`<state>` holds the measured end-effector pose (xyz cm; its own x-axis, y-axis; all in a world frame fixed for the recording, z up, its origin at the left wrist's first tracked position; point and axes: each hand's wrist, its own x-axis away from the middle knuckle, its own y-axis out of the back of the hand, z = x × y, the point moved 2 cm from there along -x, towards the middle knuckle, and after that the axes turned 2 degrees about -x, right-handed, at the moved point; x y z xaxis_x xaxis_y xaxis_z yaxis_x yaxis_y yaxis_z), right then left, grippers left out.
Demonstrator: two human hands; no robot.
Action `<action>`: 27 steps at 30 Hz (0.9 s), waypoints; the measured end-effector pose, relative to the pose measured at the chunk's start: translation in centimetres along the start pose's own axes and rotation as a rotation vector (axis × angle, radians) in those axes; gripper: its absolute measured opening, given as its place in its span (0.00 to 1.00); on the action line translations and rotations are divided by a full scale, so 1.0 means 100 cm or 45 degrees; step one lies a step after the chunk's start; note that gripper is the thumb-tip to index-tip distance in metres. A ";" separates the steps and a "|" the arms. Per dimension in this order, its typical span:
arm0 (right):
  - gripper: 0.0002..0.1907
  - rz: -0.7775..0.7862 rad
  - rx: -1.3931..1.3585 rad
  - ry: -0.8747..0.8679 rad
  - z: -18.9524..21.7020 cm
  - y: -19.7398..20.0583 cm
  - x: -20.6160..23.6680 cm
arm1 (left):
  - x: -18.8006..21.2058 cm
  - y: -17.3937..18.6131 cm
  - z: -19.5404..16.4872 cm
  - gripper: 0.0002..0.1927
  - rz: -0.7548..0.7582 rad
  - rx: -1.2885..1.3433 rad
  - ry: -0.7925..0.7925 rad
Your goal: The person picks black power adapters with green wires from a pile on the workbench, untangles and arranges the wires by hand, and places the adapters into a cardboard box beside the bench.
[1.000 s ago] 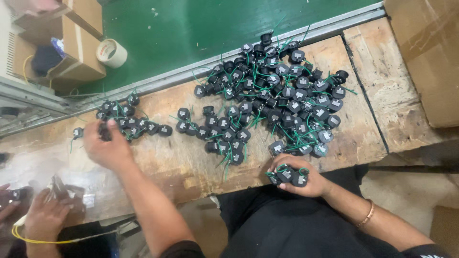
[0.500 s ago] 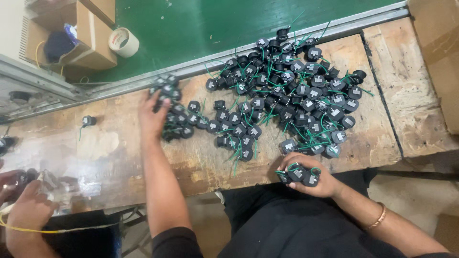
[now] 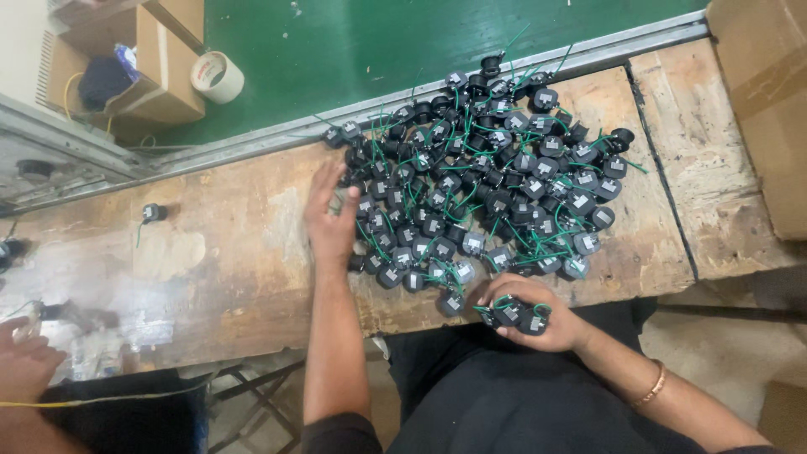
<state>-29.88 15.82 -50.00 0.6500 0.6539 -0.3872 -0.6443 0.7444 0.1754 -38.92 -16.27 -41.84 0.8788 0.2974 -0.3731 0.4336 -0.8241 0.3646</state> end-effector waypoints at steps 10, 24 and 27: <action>0.16 0.039 0.014 -0.006 -0.008 0.002 0.000 | -0.054 0.126 0.013 0.36 -1.064 -1.031 0.406; 0.16 0.028 0.013 -0.049 -0.024 -0.007 -0.014 | -0.009 0.035 0.000 0.24 0.241 0.081 -0.035; 0.17 0.043 0.037 -0.025 -0.018 -0.008 -0.012 | -0.004 0.063 0.006 0.17 -0.318 0.028 -0.003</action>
<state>-30.92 14.21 -51.31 0.6359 0.6810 -0.3631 -0.6542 0.7253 0.2145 -36.64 -21.86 -39.90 0.7443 0.4921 -0.4515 0.6330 -0.7353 0.2420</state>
